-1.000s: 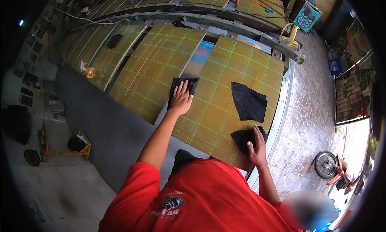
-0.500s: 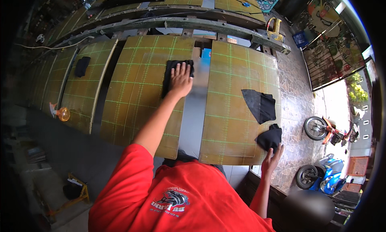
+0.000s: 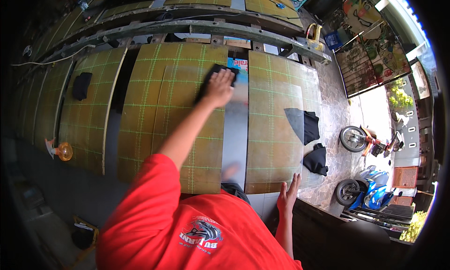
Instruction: The person picks up pieces of black fabric and places them onto a screen printing table, using a transparent registration sheet to align them.
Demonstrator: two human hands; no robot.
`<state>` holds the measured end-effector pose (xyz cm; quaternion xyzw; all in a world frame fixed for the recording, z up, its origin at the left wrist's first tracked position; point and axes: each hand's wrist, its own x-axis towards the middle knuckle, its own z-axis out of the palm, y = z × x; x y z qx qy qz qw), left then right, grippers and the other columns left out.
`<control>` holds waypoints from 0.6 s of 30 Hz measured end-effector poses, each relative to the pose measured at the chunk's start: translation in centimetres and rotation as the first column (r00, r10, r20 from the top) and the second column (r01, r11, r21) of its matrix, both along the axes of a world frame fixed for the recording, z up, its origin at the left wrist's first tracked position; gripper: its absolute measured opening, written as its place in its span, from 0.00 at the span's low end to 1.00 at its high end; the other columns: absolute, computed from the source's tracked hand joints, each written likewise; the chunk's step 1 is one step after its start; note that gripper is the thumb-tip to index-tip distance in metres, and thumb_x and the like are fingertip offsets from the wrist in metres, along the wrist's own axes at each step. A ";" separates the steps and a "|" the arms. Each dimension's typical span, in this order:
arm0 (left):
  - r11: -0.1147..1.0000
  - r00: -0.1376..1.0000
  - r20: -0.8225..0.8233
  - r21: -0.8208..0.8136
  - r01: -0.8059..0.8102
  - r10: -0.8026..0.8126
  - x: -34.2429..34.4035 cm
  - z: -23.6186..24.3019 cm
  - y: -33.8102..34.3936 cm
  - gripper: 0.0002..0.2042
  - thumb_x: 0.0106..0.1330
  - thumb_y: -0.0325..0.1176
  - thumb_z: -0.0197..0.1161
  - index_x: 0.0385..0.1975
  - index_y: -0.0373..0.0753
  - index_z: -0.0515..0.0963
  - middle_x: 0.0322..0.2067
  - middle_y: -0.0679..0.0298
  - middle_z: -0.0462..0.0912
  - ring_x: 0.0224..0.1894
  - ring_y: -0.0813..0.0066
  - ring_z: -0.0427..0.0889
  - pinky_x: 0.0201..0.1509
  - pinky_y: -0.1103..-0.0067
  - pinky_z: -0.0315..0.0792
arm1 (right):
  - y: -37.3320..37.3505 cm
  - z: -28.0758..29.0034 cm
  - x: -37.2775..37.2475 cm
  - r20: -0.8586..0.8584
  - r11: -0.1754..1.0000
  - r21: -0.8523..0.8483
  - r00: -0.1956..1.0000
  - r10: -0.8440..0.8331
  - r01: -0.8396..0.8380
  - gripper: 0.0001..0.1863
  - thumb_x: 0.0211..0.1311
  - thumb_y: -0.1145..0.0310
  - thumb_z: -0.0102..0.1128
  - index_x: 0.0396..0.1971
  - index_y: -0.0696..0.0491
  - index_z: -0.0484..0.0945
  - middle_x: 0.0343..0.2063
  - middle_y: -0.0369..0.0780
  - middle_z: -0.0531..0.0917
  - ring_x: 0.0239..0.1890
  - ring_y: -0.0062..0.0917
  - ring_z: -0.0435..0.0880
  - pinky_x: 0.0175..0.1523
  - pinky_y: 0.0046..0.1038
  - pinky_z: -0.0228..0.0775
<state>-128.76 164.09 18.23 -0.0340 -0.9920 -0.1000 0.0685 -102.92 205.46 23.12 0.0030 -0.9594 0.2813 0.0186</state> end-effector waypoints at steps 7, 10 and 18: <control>0.975 0.975 0.035 0.031 -0.219 0.218 1.7 0.1 -6.3 0.30 0.72 0.43 0.41 0.71 0.35 0.51 0.73 0.54 0.47 0.76 0.59 0.43 0.77 0.63 0.35 | -1.8 0.0 0.9 -0.021 0.996 0.078 0.999 -0.037 0.038 0.36 0.70 0.53 0.49 0.70 0.58 0.53 0.71 0.55 0.50 0.74 0.50 0.46 0.73 0.47 0.41; 0.986 0.987 0.016 0.046 -0.161 0.161 1.1 -0.4 -1.8 0.31 0.70 0.43 0.43 0.71 0.34 0.52 0.73 0.53 0.47 0.75 0.57 0.44 0.77 0.61 0.36 | -3.5 0.2 -0.8 -0.010 0.999 0.043 1.000 0.012 -0.011 0.36 0.70 0.53 0.49 0.70 0.57 0.52 0.71 0.55 0.49 0.74 0.50 0.45 0.73 0.47 0.40; 0.957 0.967 -0.044 0.133 0.256 -0.253 3.5 0.5 15.4 0.31 0.69 0.43 0.46 0.69 0.32 0.55 0.72 0.52 0.53 0.74 0.55 0.48 0.76 0.60 0.40 | -5.7 0.3 -4.8 0.026 0.990 0.013 0.990 0.138 -0.138 0.38 0.71 0.48 0.46 0.71 0.57 0.51 0.72 0.54 0.48 0.74 0.49 0.45 0.73 0.48 0.38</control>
